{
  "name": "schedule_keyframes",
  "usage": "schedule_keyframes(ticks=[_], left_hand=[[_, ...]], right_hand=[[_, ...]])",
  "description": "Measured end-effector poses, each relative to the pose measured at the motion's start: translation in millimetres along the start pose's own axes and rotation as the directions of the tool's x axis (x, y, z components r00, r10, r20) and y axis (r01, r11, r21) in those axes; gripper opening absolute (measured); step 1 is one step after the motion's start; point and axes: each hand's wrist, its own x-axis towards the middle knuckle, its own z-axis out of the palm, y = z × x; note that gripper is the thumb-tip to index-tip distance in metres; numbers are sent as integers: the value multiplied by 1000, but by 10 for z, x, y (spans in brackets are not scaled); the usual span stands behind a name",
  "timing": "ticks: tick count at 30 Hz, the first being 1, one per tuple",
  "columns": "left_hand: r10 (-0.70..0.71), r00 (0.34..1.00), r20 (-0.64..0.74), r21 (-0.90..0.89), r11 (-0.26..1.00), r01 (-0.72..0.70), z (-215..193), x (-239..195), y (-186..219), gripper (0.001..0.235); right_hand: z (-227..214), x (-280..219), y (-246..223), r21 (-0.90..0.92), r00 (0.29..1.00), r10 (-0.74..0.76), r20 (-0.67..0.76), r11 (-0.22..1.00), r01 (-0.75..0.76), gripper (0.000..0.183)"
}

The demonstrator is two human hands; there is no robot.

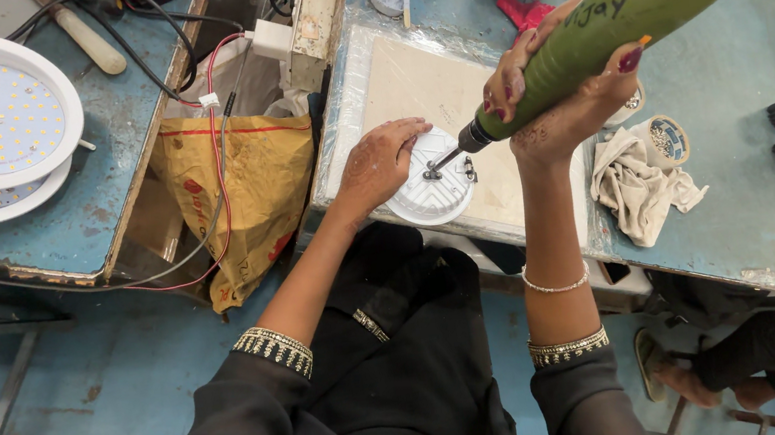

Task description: The person uses a green electric screwdriver to fasten screws into a white circular LED light fixture. They repeatedly pick up screws, position them, and drive them into the fixture while seated at a workbench.

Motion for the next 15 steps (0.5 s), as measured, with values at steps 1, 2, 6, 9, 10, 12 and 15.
schedule_keyframes(ticks=[1, 2, 6, 9, 10, 12, 15], left_hand=[[3, 1000, 0, 0, 1000, -3, -7, -2, 4, 30], [3, 1000, -1, -1, 1000, -3, -12, -1, 9, 30], [-23, 1000, 7, -7, 1000, 23, -18, 2, 27, 29], [-32, 999, 7, -12, 999, 32, -18, -3, 29, 29], [-30, 1000, 5, -13, 999, 30, -14, -4, 29, 29], [-17, 1000, -2, -8, 1000, 17, -9, -4, 20, 29], [-15, 1000, -6, -15, 1000, 15, -2, -5, 3, 29]], right_hand=[[-4, -3, 14, 0, 1000, 5, -3, 1000, -5, 74], [-10, -9, 25, 3, 1000, 8, -6, 1000, -8, 75], [-43, -12, 59, -8, 1000, -1, 14, 1000, 1, 76], [-62, -13, 76, -13, 999, -32, 25, 999, 33, 76], [-69, -13, 79, 27, 1000, -18, 2, 999, 18, 75], [-74, -22, 92, 55, 1000, -12, -24, 998, 13, 76], [-66, -51, 119, 32, 999, -23, -34, 999, 24, 76]])
